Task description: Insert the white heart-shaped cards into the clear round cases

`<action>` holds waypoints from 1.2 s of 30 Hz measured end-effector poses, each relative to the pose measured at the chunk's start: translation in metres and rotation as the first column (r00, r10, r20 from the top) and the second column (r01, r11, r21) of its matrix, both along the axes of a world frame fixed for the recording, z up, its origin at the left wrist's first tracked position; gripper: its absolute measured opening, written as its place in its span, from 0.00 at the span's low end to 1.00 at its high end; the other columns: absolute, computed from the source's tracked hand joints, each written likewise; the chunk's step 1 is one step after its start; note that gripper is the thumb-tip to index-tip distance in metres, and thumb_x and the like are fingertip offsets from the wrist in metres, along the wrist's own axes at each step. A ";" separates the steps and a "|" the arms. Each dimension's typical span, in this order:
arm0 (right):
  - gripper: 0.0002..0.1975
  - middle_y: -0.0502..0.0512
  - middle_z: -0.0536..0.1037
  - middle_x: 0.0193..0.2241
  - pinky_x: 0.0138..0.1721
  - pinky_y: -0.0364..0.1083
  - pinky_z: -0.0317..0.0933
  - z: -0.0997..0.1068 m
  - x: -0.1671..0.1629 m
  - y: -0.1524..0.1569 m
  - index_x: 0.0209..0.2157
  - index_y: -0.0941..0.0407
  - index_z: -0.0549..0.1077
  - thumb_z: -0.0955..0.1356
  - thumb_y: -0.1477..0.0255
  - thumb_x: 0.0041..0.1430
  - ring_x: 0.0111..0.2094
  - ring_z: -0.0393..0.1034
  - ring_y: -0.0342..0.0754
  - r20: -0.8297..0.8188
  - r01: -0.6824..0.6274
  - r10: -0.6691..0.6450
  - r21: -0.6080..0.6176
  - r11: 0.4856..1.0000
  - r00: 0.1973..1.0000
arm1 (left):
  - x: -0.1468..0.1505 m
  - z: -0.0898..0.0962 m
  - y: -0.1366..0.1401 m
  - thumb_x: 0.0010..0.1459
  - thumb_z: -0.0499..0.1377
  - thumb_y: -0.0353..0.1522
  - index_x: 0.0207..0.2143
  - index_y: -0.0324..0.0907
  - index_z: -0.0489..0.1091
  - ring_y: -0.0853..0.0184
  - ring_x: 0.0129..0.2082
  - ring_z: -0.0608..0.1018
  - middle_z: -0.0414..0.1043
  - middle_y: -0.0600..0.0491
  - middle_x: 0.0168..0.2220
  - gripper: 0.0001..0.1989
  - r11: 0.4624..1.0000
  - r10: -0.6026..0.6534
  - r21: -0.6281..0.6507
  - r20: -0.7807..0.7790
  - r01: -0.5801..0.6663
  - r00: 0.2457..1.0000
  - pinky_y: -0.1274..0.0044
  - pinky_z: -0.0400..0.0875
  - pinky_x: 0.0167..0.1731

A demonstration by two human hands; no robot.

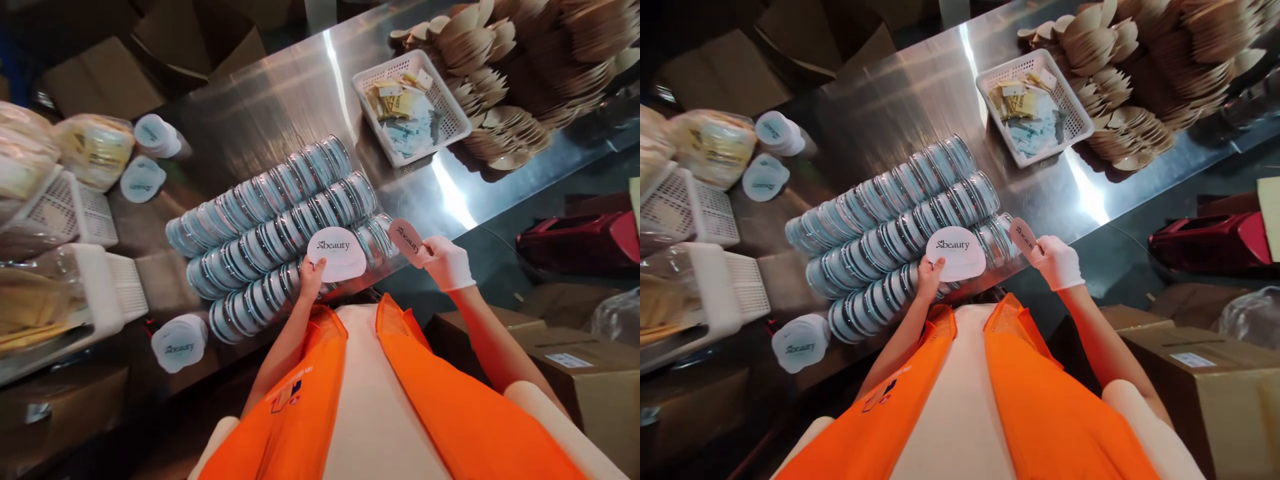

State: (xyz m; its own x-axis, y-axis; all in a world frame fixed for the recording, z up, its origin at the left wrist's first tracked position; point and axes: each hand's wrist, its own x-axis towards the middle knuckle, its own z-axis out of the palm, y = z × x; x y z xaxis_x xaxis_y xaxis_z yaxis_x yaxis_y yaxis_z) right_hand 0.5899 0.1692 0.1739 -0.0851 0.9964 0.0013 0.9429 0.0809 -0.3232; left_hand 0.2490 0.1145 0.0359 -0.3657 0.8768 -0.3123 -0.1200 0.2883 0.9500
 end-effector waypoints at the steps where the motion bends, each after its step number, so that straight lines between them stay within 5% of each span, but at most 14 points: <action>1: 0.11 0.58 0.79 0.31 0.32 0.45 0.56 0.003 -0.001 0.004 0.33 0.57 0.78 0.65 0.68 0.61 0.31 0.70 0.48 0.031 -0.013 0.013 -0.022 1.000 0.999 | 0.001 -0.001 -0.001 0.51 0.70 0.50 0.45 0.39 0.70 0.62 0.43 0.80 0.78 0.45 0.44 0.29 1.000 -0.006 0.002 -0.010 0.006 1.000 0.69 0.74 0.49; 8: 0.13 0.61 0.78 0.30 0.30 0.46 0.52 0.002 -0.019 0.035 0.31 0.58 0.77 0.64 0.67 0.62 0.29 0.69 0.49 0.197 -0.051 0.059 -0.045 0.998 0.979 | 0.002 -0.002 -0.004 0.54 0.68 0.46 0.47 0.40 0.70 0.60 0.46 0.79 0.78 0.45 0.46 0.25 0.997 -0.072 -0.016 -0.036 0.072 0.997 0.68 0.72 0.51; 11: 0.11 0.63 0.80 0.32 0.33 0.46 0.57 -0.029 -0.020 0.046 0.31 0.58 0.78 0.65 0.69 0.61 0.31 0.72 0.51 0.155 -0.083 0.109 -0.162 0.983 0.982 | 0.001 0.001 -0.002 0.54 0.69 0.45 0.47 0.40 0.70 0.60 0.46 0.79 0.79 0.46 0.46 0.24 0.996 -0.083 -0.042 -0.023 0.082 0.996 0.67 0.72 0.51; 14: 0.11 0.59 0.82 0.33 0.37 0.45 0.62 -0.075 -0.017 0.046 0.32 0.56 0.79 0.65 0.69 0.60 0.34 0.74 0.50 -0.100 -0.119 0.095 -0.270 0.955 0.990 | 0.002 0.002 -0.001 0.53 0.69 0.44 0.45 0.40 0.71 0.60 0.45 0.79 0.79 0.46 0.44 0.23 0.995 -0.083 -0.052 0.001 0.083 0.997 0.68 0.73 0.50; 17: 0.13 0.58 0.83 0.36 0.41 0.44 0.66 -0.118 -0.019 0.031 0.37 0.57 0.80 0.67 0.65 0.58 0.38 0.75 0.50 -0.360 -0.029 -0.063 -0.245 0.969 0.931 | 0.003 0.002 -0.001 0.53 0.69 0.44 0.44 0.40 0.71 0.60 0.44 0.79 0.79 0.47 0.43 0.23 0.995 -0.076 -0.058 0.004 0.076 0.997 0.68 0.73 0.49; 20: 0.18 0.61 0.83 0.39 0.41 0.46 0.68 -0.140 -0.023 0.012 0.39 0.59 0.80 0.66 0.60 0.58 0.36 0.76 0.51 -0.472 0.128 -0.239 -0.254 0.959 0.849 | 0.003 0.001 -0.001 0.52 0.70 0.44 0.44 0.40 0.71 0.60 0.43 0.79 0.79 0.47 0.42 0.23 0.996 -0.076 -0.056 -0.004 0.075 0.997 0.68 0.73 0.49; 24: 0.29 0.56 0.81 0.28 0.27 0.45 0.66 -0.138 -0.017 0.003 0.47 0.59 0.77 0.57 0.53 0.66 0.20 0.68 0.45 -0.563 -0.045 -0.336 -0.556 0.830 0.755 | 0.003 0.000 0.000 0.53 0.69 0.46 0.44 0.39 0.72 0.61 0.43 0.79 0.79 0.46 0.43 0.24 0.999 -0.033 -0.035 0.003 0.033 0.999 0.70 0.73 0.47; 27: 0.22 0.51 0.78 0.22 0.27 0.44 0.66 -0.130 -0.008 0.014 0.47 0.57 0.78 0.61 0.57 0.65 0.19 0.69 0.44 -0.518 -0.195 -0.270 -0.676 0.711 0.811 | 0.004 -0.001 -0.001 0.53 0.69 0.46 0.44 0.38 0.72 0.61 0.42 0.80 0.79 0.45 0.43 0.25 0.999 -0.022 -0.025 0.008 0.022 1.000 0.70 0.74 0.47; 29: 0.14 0.48 0.75 0.18 0.27 0.42 0.64 -0.126 -0.006 0.025 0.41 0.56 0.80 0.69 0.65 0.57 0.18 0.68 0.44 -0.443 -0.203 -0.216 -0.722 0.661 0.870 | 0.005 -0.002 -0.003 0.53 0.69 0.47 0.44 0.38 0.72 0.61 0.42 0.79 0.79 0.45 0.43 0.25 0.999 -0.030 -0.025 0.002 0.030 1.000 0.69 0.73 0.47; 32: 0.14 0.49 0.76 0.17 0.28 0.42 0.64 -0.120 -0.010 0.034 0.42 0.58 0.81 0.68 0.73 0.53 0.20 0.71 0.45 -0.356 -0.202 -0.167 -0.791 0.577 0.919 | 0.005 -0.002 -0.004 0.52 0.70 0.47 0.43 0.38 0.72 0.61 0.42 0.79 0.79 0.46 0.43 0.25 0.999 -0.033 -0.035 -0.002 0.033 0.999 0.70 0.73 0.47; 34: 0.16 0.52 0.80 0.22 0.31 0.42 0.64 -0.112 -0.014 0.030 0.44 0.58 0.81 0.66 0.73 0.56 0.26 0.76 0.47 -0.268 -0.148 -0.105 -0.772 0.618 0.958 | 0.006 -0.001 -0.003 0.51 0.70 0.48 0.43 0.39 0.72 0.61 0.42 0.80 0.79 0.46 0.42 0.26 0.999 -0.021 -0.041 0.000 0.021 1.000 0.70 0.74 0.45; 36: 0.14 0.54 0.83 0.29 0.35 0.42 0.64 -0.100 -0.020 0.018 0.42 0.55 0.82 0.66 0.69 0.61 0.34 0.78 0.49 -0.096 -0.033 -0.034 -0.623 0.781 0.995 | 0.008 0.000 -0.002 0.50 0.71 0.49 0.43 0.39 0.72 0.61 0.42 0.80 0.80 0.46 0.42 0.27 0.999 -0.002 -0.040 0.011 0.002 1.000 0.71 0.74 0.45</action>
State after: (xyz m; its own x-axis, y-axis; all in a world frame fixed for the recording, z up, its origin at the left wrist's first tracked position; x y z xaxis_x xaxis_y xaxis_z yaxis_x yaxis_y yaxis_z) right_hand 0.5698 0.1874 0.0743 -0.1172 0.7822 -0.6119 0.9043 -0.1706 -0.3914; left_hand 0.2565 0.1124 0.0358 -0.3604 0.8643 -0.3509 -0.1301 0.3259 0.9364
